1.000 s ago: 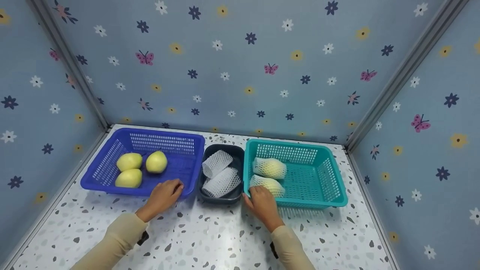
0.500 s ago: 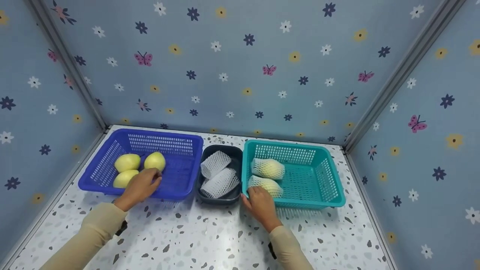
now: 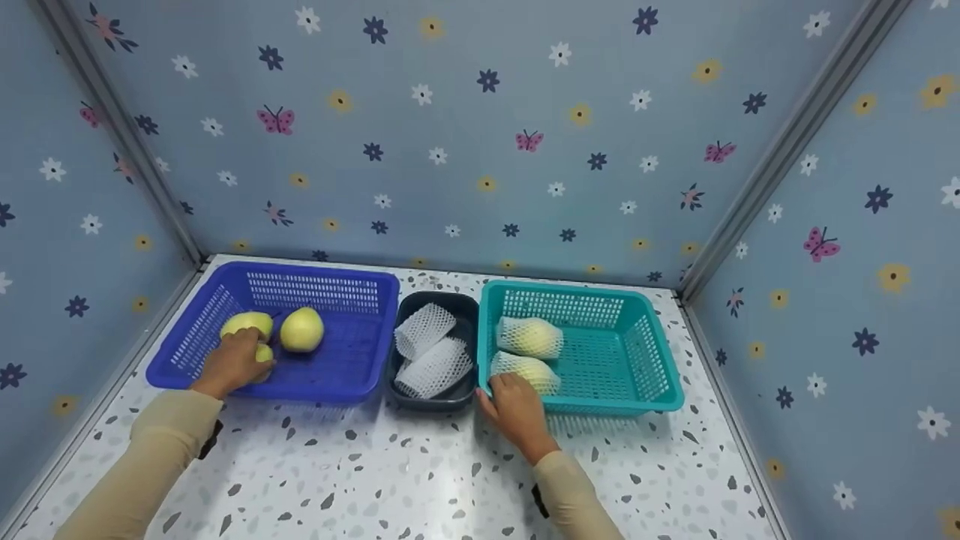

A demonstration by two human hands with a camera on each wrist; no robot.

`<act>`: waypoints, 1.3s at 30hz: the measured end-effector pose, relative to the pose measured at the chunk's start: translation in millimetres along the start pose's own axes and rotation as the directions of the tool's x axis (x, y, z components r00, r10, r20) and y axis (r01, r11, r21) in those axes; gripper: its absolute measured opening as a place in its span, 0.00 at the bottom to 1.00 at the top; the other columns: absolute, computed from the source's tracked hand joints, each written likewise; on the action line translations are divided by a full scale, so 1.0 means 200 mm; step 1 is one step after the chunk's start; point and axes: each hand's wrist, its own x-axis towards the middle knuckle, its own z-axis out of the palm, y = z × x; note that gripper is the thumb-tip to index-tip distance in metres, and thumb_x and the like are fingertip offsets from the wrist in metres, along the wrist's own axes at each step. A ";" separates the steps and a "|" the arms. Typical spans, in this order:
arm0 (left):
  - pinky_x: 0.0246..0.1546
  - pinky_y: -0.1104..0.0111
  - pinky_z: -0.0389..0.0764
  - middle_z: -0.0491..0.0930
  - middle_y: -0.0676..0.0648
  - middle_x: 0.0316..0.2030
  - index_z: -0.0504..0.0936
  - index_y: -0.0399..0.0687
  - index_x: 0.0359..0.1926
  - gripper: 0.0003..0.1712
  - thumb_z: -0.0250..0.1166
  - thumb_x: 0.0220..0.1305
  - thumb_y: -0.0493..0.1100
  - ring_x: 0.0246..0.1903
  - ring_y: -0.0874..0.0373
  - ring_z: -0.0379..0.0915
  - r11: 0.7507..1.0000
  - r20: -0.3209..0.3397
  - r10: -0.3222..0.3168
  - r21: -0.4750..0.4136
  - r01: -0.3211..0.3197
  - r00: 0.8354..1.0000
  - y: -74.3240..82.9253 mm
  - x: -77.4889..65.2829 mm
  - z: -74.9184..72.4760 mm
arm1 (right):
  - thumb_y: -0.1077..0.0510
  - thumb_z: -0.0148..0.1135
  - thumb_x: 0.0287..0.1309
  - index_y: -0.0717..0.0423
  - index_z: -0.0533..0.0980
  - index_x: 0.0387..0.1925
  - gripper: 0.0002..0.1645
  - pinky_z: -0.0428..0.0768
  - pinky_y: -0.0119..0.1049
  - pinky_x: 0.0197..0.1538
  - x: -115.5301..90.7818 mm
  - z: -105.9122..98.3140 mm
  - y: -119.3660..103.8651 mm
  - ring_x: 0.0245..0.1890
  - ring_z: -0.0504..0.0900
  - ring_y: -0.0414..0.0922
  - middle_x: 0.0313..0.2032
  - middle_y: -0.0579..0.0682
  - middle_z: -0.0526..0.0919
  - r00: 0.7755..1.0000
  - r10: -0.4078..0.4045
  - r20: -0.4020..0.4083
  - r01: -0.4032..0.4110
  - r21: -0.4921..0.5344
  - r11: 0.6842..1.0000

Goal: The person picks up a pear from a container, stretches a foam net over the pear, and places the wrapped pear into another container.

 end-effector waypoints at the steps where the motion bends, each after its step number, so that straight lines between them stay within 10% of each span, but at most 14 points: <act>1: 0.40 0.38 0.60 0.66 0.31 0.47 0.65 0.31 0.51 0.30 0.63 0.52 0.46 0.49 0.35 0.57 1.000 0.015 -0.018 -0.008 0.019 1.000 -0.01 0.00 0.00 | 0.48 0.54 0.55 0.53 0.71 0.25 0.13 0.70 0.38 0.25 0.00 0.00 0.00 0.22 0.69 0.42 0.21 0.46 0.72 1.000 -0.002 0.002 0.002 0.003 1.000; 13: 0.39 0.41 0.64 0.60 0.28 0.45 0.64 0.28 0.47 0.37 0.71 0.38 0.42 0.49 0.31 0.53 0.984 0.117 -0.146 -0.084 0.156 0.982 -0.07 0.02 0.00 | 0.48 0.53 0.56 0.53 0.72 0.26 0.14 0.71 0.38 0.27 0.00 0.00 0.00 0.23 0.71 0.43 0.22 0.47 0.73 1.000 -0.002 0.005 0.002 -0.008 1.000; 39: 0.35 0.45 0.68 0.62 0.29 0.41 0.66 0.26 0.45 0.36 0.72 0.36 0.41 0.40 0.30 0.63 0.987 0.097 -0.131 -0.078 0.139 0.987 -0.06 0.04 0.00 | 0.45 0.49 0.57 0.53 0.71 0.26 0.17 0.70 0.38 0.25 0.00 -0.01 0.00 0.22 0.69 0.42 0.22 0.46 0.72 0.999 0.021 0.027 -0.020 -0.037 0.999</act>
